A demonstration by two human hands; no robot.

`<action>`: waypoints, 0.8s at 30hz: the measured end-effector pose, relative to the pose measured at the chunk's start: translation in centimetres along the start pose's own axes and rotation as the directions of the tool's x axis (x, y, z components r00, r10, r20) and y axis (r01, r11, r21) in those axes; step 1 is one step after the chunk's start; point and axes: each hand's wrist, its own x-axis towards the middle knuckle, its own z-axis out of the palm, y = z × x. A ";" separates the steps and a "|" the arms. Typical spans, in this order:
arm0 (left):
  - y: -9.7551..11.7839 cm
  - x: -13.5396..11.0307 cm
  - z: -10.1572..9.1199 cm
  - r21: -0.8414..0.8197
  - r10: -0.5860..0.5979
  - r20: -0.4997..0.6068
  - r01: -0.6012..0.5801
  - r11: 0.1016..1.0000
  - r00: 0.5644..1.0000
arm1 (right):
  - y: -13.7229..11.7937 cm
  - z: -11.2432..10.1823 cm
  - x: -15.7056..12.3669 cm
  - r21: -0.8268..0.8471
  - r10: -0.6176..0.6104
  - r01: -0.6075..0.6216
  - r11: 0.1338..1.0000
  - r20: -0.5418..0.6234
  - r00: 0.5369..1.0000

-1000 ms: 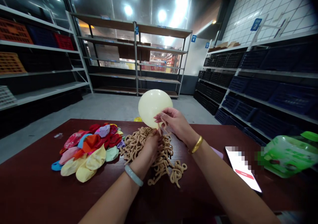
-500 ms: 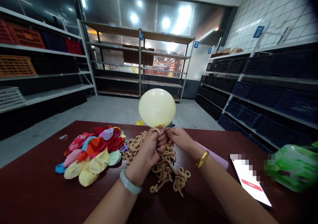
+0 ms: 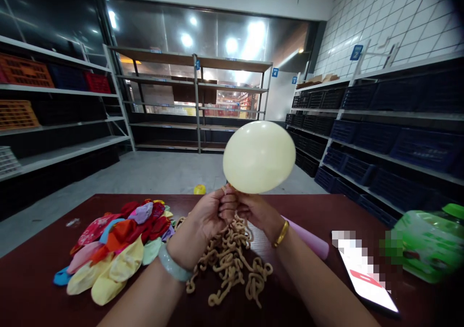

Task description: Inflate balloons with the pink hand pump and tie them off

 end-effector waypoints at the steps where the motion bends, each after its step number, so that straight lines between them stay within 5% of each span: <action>1: -0.1 0.5 -0.5 0.031 0.009 -0.032 -0.008 0.999 0.999 | 0.1 -0.4 -0.3 0.037 0.024 -0.023 0.999 -0.023 0.999; 5: -1.7 2.8 -2.8 0.247 0.290 -0.167 -0.245 0.938 0.942 | 0.7 -1.0 -1.3 0.081 0.089 -0.073 0.994 -0.209 0.974; 7: -2.5 4.0 -4.0 0.392 0.491 -0.215 -0.387 0.835 0.844 | 0.8 -0.6 -1.8 -0.163 -0.053 -0.006 0.987 -0.356 0.933; 9: -3.0 5.1 -5.1 0.517 0.627 -0.184 -0.468 0.717 0.757 | 0.6 0.0 -2.3 -0.516 -0.316 0.079 0.853 -0.390 0.865; 11: -3.4 5.8 -5.9 0.613 0.712 -0.095 -0.523 0.593 0.696 | 0.3 0.7 -2.9 -0.733 -0.497 0.153 0.663 -0.278 0.822; 13: -3.8 6.0 -6.3 0.695 0.772 -0.026 -0.543 0.471 0.636 | -0.2 1.2 -3.3 -0.786 -0.543 0.211 0.581 -0.182 0.820; 18: -5.0 5.0 -6.1 0.787 0.807 0.117 -0.549 0.280 0.578 | -0.9 1.8 -3.7 -0.771 -0.527 0.307 0.558 -0.043 0.849; 24: -5.0 4.6 -6.8 0.837 0.802 0.135 -0.500 0.221 0.582 | -1.3 1.2 -3.6 -0.746 -0.475 0.405 0.529 0.136 0.869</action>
